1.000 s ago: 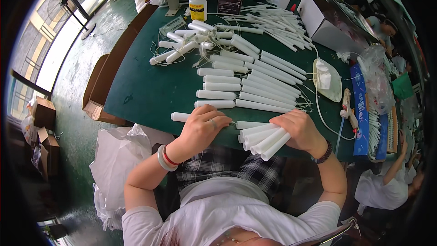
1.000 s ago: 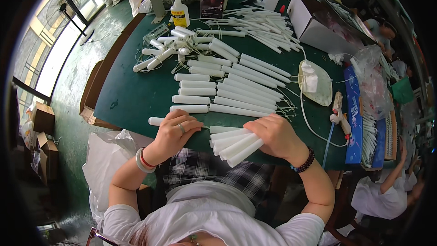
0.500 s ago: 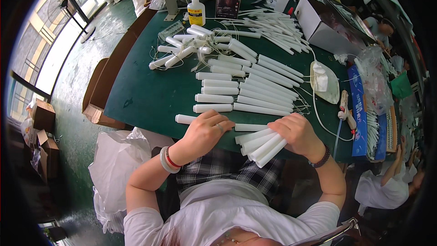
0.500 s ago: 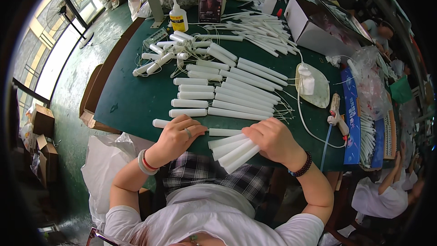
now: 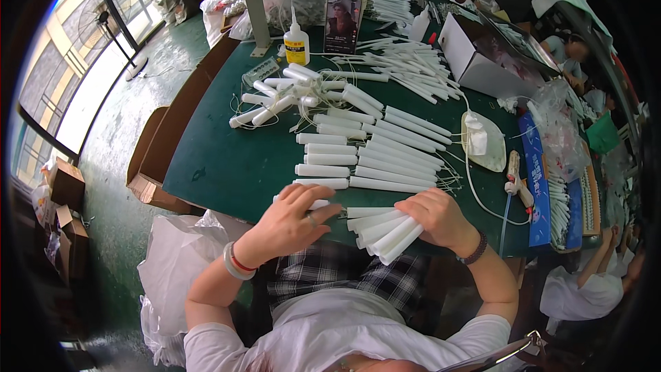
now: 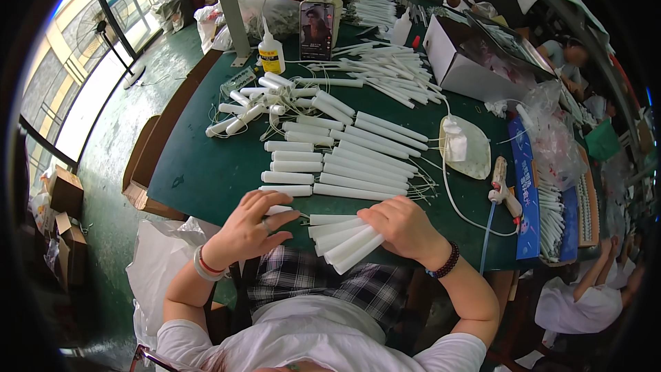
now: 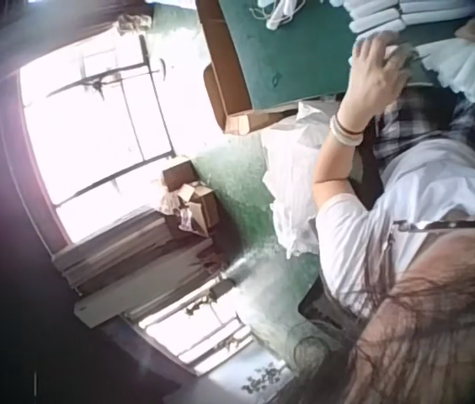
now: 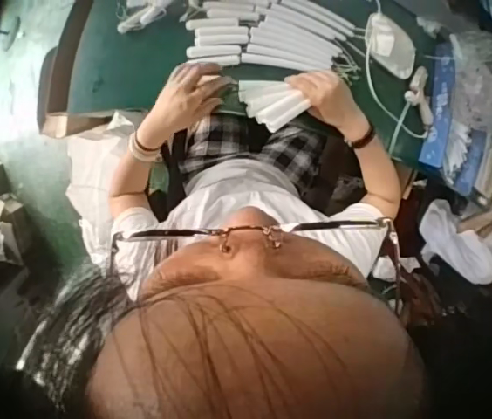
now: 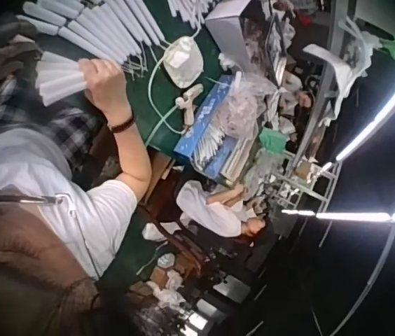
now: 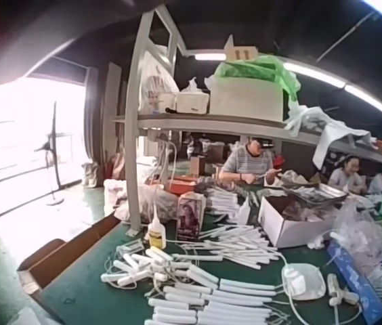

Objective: Threading plastic tube components onto wires at a production workbench.

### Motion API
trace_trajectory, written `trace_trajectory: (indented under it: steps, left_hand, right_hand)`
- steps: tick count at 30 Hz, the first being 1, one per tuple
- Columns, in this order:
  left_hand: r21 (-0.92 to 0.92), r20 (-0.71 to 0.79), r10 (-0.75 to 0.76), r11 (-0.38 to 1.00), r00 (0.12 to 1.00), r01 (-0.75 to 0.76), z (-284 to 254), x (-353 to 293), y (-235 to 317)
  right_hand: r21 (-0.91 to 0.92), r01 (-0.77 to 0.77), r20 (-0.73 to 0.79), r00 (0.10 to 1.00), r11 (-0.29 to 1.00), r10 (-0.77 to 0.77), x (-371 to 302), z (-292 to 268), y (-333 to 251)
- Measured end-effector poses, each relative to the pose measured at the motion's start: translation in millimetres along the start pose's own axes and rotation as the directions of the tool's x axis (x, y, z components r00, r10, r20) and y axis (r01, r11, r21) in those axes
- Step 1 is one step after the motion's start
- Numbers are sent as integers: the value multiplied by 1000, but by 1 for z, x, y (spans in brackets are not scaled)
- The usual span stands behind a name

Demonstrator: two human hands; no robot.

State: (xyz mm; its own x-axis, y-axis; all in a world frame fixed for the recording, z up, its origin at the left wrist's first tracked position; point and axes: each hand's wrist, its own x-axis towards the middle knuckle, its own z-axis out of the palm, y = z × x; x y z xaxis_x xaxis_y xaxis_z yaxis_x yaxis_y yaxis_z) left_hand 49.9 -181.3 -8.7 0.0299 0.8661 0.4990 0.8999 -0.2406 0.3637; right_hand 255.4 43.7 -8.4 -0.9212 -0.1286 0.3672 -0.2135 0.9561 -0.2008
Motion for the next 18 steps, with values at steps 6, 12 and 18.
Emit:
trace_trajectory:
  steps: [6, 12, 18]
  left_hand:
    - [165, 39, 73, 983, 997, -79, 18, -1, -17]
    - [111, 92, 64, 991, 994, -74, 30, 24, -32]
    - [136, -101, 79, 989, 992, -65, 4, 22, -41]
  right_hand:
    - [-49, 32, -50, 998, 998, -35, 5, 5, 3]
    - [-143, -1, -61, 998, 990, -8, 6, 4, 14]
    - [-214, -46, -139, 990, 976, 16, 3, 8, 11]
